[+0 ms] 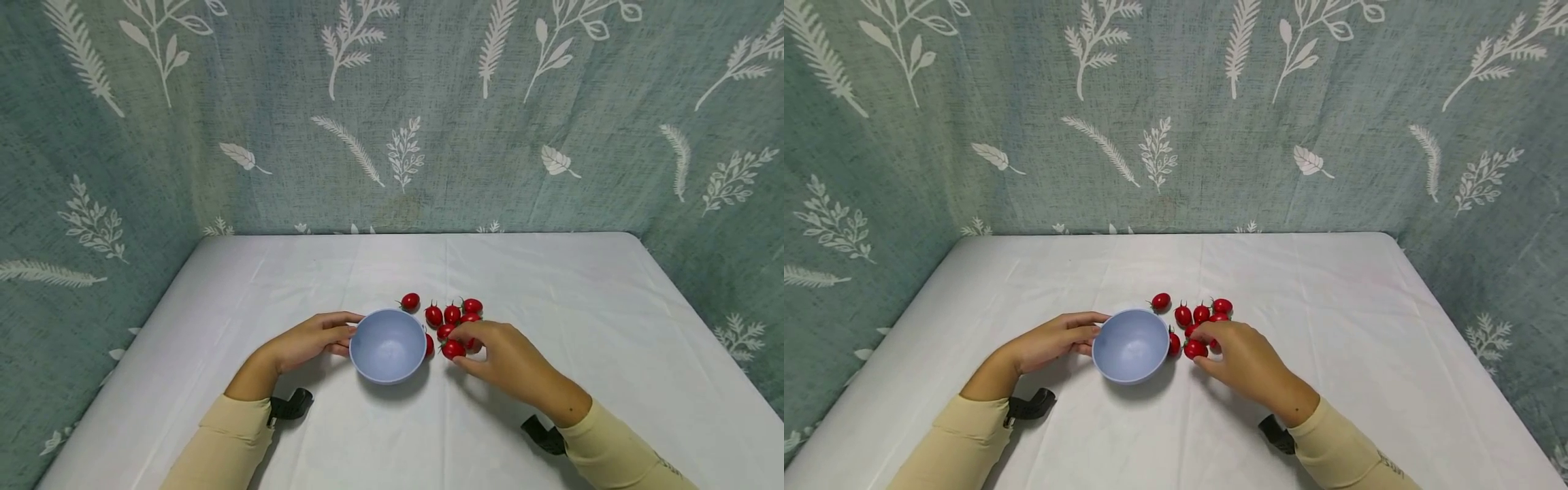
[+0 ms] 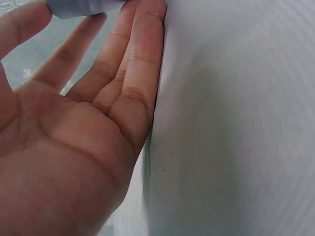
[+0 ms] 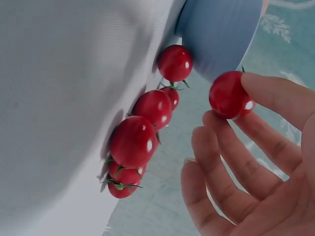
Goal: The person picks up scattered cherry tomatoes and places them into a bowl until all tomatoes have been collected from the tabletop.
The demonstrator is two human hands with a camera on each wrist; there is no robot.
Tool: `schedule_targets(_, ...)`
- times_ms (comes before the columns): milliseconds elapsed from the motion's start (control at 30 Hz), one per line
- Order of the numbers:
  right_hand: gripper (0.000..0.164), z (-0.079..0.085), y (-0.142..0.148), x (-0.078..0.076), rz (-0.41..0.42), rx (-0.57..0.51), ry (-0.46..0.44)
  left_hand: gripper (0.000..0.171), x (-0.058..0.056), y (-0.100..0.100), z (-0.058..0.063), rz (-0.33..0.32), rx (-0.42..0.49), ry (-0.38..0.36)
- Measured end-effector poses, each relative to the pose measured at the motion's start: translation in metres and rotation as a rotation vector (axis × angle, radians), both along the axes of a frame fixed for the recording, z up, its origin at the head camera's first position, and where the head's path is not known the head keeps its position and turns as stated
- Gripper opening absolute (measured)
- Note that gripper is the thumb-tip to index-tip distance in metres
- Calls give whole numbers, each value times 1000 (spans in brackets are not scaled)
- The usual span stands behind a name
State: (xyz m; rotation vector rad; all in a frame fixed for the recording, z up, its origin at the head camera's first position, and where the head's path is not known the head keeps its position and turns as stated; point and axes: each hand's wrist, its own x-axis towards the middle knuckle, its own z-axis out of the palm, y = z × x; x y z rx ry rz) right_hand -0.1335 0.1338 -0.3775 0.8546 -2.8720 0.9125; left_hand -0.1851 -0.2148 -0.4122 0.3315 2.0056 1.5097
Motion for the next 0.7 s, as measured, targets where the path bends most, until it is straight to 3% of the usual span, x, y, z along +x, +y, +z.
schedule_targets(267,31,9,-9,2,-16,-25,100,53,0,0,-1,5,11,-5)
schedule_targets(700,34,28,-37,2,37,-100,95,54,1,-1,0,-7,18,-1)
